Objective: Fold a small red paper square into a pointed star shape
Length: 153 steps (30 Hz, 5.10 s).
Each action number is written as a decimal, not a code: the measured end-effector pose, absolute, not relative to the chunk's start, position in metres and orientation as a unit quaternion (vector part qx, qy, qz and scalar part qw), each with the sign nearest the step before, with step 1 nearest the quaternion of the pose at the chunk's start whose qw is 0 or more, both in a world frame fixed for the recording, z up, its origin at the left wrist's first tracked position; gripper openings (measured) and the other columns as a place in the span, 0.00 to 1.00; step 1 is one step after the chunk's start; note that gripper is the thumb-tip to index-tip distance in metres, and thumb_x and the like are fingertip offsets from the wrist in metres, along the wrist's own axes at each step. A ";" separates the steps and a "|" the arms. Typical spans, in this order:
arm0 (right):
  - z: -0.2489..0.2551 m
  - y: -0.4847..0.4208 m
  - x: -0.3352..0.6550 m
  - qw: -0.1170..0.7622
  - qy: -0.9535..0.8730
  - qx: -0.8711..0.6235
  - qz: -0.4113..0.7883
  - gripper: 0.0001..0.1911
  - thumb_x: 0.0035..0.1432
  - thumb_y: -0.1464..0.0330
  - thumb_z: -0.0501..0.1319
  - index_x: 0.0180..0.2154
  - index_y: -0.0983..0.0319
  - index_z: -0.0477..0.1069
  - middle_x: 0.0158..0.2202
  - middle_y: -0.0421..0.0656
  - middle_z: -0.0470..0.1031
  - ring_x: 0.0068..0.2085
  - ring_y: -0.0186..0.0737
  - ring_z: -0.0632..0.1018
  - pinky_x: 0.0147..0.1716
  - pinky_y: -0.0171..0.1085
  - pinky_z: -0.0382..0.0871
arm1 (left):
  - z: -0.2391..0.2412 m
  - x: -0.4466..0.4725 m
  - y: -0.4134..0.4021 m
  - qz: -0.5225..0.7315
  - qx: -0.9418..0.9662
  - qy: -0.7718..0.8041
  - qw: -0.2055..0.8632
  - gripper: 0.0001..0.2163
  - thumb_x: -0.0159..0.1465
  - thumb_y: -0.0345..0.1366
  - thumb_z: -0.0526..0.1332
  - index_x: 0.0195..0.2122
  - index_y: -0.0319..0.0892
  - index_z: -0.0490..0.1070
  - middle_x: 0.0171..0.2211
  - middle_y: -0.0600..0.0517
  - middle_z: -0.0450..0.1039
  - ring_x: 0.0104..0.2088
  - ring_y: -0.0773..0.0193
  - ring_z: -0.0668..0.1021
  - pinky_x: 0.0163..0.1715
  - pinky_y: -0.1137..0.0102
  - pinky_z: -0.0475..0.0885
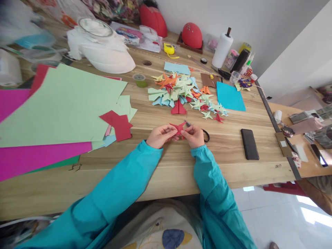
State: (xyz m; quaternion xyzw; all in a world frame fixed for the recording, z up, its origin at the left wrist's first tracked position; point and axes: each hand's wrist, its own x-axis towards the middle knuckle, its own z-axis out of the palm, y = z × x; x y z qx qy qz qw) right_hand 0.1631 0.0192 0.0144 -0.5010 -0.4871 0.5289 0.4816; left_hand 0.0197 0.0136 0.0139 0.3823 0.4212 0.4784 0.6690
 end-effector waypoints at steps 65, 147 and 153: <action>0.015 0.021 0.164 0.454 -0.483 -0.457 0.594 0.21 0.33 0.60 0.68 0.31 0.62 0.65 0.18 0.35 0.71 0.21 0.32 0.73 0.23 0.33 0.67 | 0.015 0.015 0.013 0.459 0.368 0.431 0.684 0.20 0.36 0.37 0.71 0.27 0.35 0.67 0.17 0.51 0.73 0.18 0.64 0.75 0.22 0.67 0.72; 0.017 0.018 0.165 0.481 -0.574 -0.455 0.481 0.10 0.38 0.64 0.67 0.26 0.61 0.73 0.26 0.41 0.75 0.29 0.37 0.75 0.32 0.38 0.69 | 0.009 0.013 0.018 0.492 0.383 0.425 0.656 0.16 0.39 0.38 0.69 0.27 0.35 0.71 0.21 0.49 0.75 0.23 0.60 0.77 0.29 0.64 0.74; 0.014 0.018 0.166 0.467 -0.586 -0.445 0.491 0.08 0.41 0.65 0.66 0.28 0.60 0.74 0.27 0.41 0.76 0.31 0.38 0.76 0.34 0.39 0.69 | 0.010 0.013 0.018 0.490 0.372 0.429 0.661 0.17 0.38 0.38 0.70 0.26 0.35 0.72 0.19 0.49 0.74 0.23 0.61 0.77 0.31 0.63 0.74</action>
